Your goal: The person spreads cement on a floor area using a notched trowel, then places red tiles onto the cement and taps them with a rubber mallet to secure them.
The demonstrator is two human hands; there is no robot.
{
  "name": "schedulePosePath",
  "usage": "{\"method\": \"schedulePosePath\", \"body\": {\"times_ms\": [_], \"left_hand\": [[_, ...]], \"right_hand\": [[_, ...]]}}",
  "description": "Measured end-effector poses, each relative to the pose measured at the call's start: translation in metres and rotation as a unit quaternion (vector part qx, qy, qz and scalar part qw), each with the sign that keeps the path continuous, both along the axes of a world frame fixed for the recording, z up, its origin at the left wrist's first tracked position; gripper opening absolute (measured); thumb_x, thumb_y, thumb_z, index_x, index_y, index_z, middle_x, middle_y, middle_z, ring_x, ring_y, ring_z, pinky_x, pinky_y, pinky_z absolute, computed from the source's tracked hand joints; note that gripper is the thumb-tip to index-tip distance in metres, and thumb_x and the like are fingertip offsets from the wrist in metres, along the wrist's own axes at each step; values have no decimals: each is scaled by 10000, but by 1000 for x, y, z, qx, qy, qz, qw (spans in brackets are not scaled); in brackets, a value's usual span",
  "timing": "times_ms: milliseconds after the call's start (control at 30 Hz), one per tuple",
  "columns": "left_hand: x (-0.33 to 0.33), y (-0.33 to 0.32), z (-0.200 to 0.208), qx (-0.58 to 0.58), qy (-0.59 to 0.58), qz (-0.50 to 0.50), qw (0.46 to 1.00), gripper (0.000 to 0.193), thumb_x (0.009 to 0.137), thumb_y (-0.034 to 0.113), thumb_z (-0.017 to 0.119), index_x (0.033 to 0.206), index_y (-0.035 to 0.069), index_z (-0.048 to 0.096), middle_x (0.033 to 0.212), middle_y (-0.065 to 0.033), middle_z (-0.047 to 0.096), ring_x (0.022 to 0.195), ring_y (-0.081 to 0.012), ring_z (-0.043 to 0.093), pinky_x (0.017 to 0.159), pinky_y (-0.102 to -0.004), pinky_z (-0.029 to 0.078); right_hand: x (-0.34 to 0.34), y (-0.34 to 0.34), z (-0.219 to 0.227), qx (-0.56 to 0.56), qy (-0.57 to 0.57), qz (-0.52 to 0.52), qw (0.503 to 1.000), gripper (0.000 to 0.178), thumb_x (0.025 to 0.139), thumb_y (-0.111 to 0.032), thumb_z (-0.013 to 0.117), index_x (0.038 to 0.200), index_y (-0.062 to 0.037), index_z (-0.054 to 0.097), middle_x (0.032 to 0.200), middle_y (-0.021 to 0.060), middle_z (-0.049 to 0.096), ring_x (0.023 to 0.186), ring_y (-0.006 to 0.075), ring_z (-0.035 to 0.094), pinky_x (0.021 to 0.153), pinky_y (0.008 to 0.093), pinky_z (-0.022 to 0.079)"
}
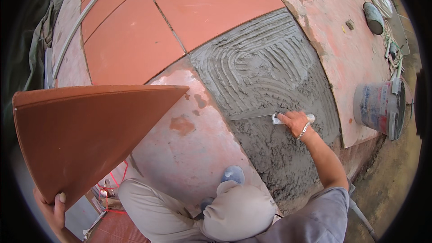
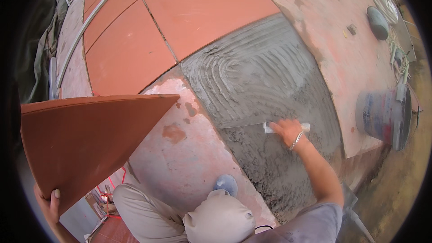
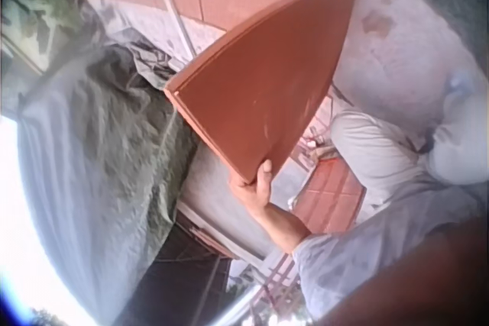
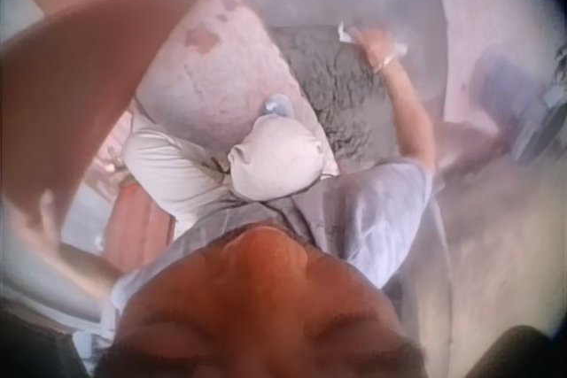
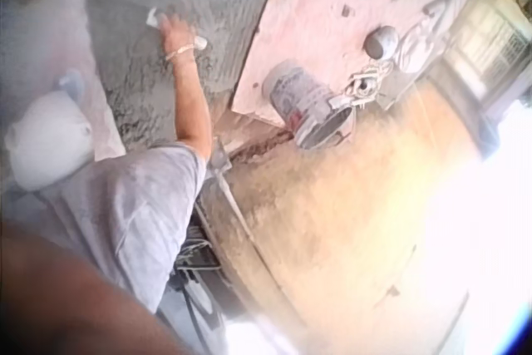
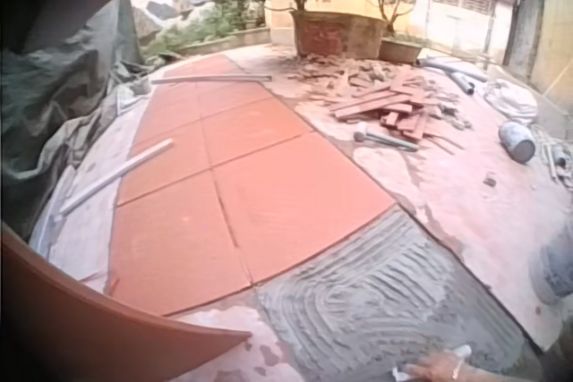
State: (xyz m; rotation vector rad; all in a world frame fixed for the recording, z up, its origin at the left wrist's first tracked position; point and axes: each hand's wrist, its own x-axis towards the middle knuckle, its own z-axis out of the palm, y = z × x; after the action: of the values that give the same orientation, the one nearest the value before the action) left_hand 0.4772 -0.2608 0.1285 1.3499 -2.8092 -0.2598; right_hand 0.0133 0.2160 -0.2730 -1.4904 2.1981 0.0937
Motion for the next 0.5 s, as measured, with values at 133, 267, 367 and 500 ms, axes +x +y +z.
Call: {"method": "schedulePosePath", "body": {"times_ms": [133, 267, 367, 500], "left_hand": [[-19, 1, 1, 64, 5, -9, 998, 574, 849, 449, 682, 1102, -52, 562, 1057, -131, 568, 977, -224, 520, 890, -375, 394], [-29, 3, -1, 57, 5, -19, 998, 561, 855, 461, 676, 1062, -49, 566, 970, -110, 583, 897, -205, 520, 830, -358, 405], [-37, 2, -3, 65, 32, -28, 997, 545, 856, 450, 674, 1050, -48, 567, 930, -98, 584, 867, -200, 519, 811, -349, 407], [-45, -1, 1, 151, 17, -23, 988, 600, 865, 490, 693, 1102, -50, 576, 1009, -59, 585, 935, -146, 510, 853, -315, 404]], "right_hand": [[21, 12, 7, -62, -26, -78, 995, 388, 873, -120, 613, 1259, -151, 592, 969, 94, 641, 914, 305, 634, 765, 462, 482], [68, -4, 19, -153, -134, -236, 950, 466, 892, -171, 664, 1327, -59, 539, 1096, 199, 650, 964, 396, 634, 818, 462, 534], [103, -27, 21, -71, -239, -288, 924, 508, 939, -317, 630, 1358, -54, 513, 1137, 251, 661, 997, 446, 642, 871, 482, 527], [96, -23, 12, -3, -320, -289, 902, 528, 936, -379, 619, 1337, -46, 533, 1049, 260, 691, 970, 444, 660, 868, 474, 524]]}}
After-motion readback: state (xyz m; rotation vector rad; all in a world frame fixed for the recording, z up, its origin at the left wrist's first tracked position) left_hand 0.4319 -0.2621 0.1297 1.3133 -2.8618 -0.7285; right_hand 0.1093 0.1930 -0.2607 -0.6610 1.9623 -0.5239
